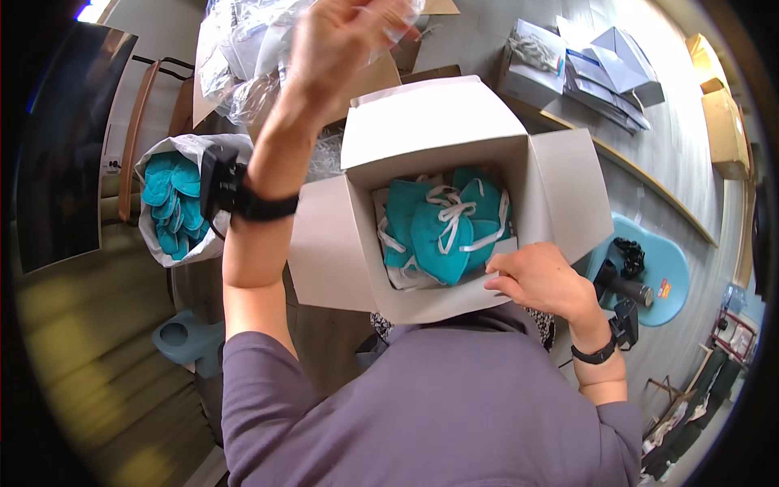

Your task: The recorder is sorting and counting green face masks from a shipping box, removing plastic packaging, and organizing them.

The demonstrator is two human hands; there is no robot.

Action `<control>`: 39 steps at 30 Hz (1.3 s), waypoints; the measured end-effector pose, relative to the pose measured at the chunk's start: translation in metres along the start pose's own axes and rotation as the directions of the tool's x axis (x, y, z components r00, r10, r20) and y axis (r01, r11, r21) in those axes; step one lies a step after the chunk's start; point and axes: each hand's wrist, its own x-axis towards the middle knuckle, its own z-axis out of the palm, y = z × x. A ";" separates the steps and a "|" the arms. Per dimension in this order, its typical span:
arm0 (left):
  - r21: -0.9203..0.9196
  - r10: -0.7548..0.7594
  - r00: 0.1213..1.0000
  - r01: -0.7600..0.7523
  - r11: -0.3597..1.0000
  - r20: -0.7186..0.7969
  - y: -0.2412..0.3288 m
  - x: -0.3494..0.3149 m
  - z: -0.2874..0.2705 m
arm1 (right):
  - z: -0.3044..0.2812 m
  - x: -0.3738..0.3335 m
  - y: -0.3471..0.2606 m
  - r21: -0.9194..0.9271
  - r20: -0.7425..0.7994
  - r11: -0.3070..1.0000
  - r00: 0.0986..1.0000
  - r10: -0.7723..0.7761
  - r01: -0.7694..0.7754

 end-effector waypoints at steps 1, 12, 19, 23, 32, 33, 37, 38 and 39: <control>0.034 0.008 0.980 -0.015 0.999 0.200 0.007 -0.016 0.010 | 0.004 -0.002 -0.001 0.000 0.014 1.000 1.000 -0.013 0.013; 0.847 -0.503 0.781 -0.061 0.529 0.370 -0.130 -0.160 0.083 | 0.041 -0.034 -0.014 0.020 -0.031 0.980 0.980 -0.197 0.197; 0.574 -0.555 0.671 0.229 0.786 0.492 -0.078 -0.178 0.130 | 0.040 -0.036 -0.004 0.133 -0.137 0.977 0.980 -0.147 0.166; 0.676 -0.417 0.655 -0.198 0.710 0.630 -0.055 -0.228 0.192 | 0.016 -0.017 0.002 0.314 -0.458 0.918 0.886 -0.077 0.242; 0.745 -0.493 0.632 -0.211 0.633 0.598 -0.042 -0.245 0.229 | 0.064 0.119 0.027 0.955 0.048 0.176 0.709 0.704 -0.239; 0.744 -0.503 0.624 -0.199 0.638 0.598 -0.037 -0.246 0.228 | 0.076 0.126 0.029 0.968 -0.014 0.174 0.655 0.756 -0.180; 0.734 -0.466 0.668 -0.181 0.655 0.580 -0.041 -0.250 0.228 | 0.094 0.148 0.048 0.774 -0.162 0.520 0.681 0.715 -0.362; 0.734 -0.466 0.677 -0.165 0.659 0.571 -0.041 -0.249 0.226 | 0.092 0.152 0.048 0.732 -0.151 0.564 0.715 0.682 -0.383; 0.734 -0.456 0.684 -0.173 0.657 0.570 -0.042 -0.250 0.226 | 0.091 0.152 0.049 0.762 -0.094 0.521 0.731 0.676 -0.384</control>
